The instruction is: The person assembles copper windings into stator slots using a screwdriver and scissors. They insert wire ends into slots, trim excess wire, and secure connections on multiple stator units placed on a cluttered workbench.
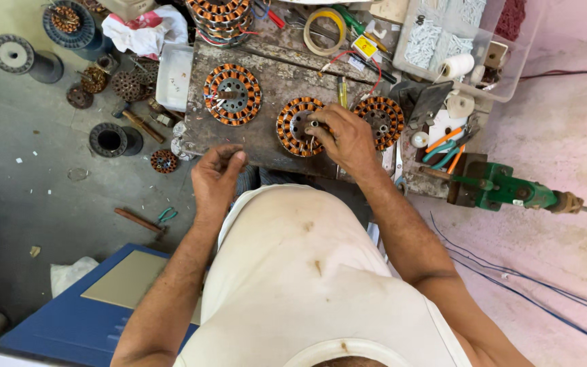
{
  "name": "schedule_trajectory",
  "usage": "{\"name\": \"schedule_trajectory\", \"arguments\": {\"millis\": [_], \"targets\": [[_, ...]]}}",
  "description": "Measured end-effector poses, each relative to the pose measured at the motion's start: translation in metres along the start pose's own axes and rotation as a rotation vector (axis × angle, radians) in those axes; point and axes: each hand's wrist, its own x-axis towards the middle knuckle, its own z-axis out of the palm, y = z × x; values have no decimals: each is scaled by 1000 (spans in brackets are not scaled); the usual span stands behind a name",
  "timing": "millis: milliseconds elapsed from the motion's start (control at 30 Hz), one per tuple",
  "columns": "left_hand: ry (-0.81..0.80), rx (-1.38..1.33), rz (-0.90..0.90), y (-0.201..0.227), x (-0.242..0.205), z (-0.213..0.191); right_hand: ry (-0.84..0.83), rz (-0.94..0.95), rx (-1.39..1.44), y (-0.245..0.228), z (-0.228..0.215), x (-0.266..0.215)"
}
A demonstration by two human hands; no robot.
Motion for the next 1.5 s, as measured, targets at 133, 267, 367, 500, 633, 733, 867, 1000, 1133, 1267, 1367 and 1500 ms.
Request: {"name": "schedule_trajectory", "arguments": {"millis": [133,267,367,500,633,733,867,1000,1133,1267,1367,1500], "targets": [[-13,78,-23,3,-11,-2,19,11,1,-1,-2,10],[1,229,-31,15,-15,3,85,58,37,2,-14,32],[-6,263,-51,20,-15,5,146,51,23,14,-15,57],[-27,187,-3,17,-19,6,218,44,-51,44,10,91],[-25,212,-24,15,-23,3,204,85,-93,71,42,107],[-25,238,-34,14,-22,0,141,110,-113,75,56,111],[-60,311,-41,14,-18,0,5,127,-63,62,45,109],[-134,337,-53,17,-9,7,-50,152,-118,50,-17,91],[-288,436,43,15,7,17,-151,254,-212,40,-90,36],[-450,630,294,11,28,39,-285,265,-338,43,-110,-11],[-513,806,350,4,38,55,-87,20,-532,60,-85,-38],[-532,847,427,-9,46,62,-120,271,-487,79,-64,-55]]}}
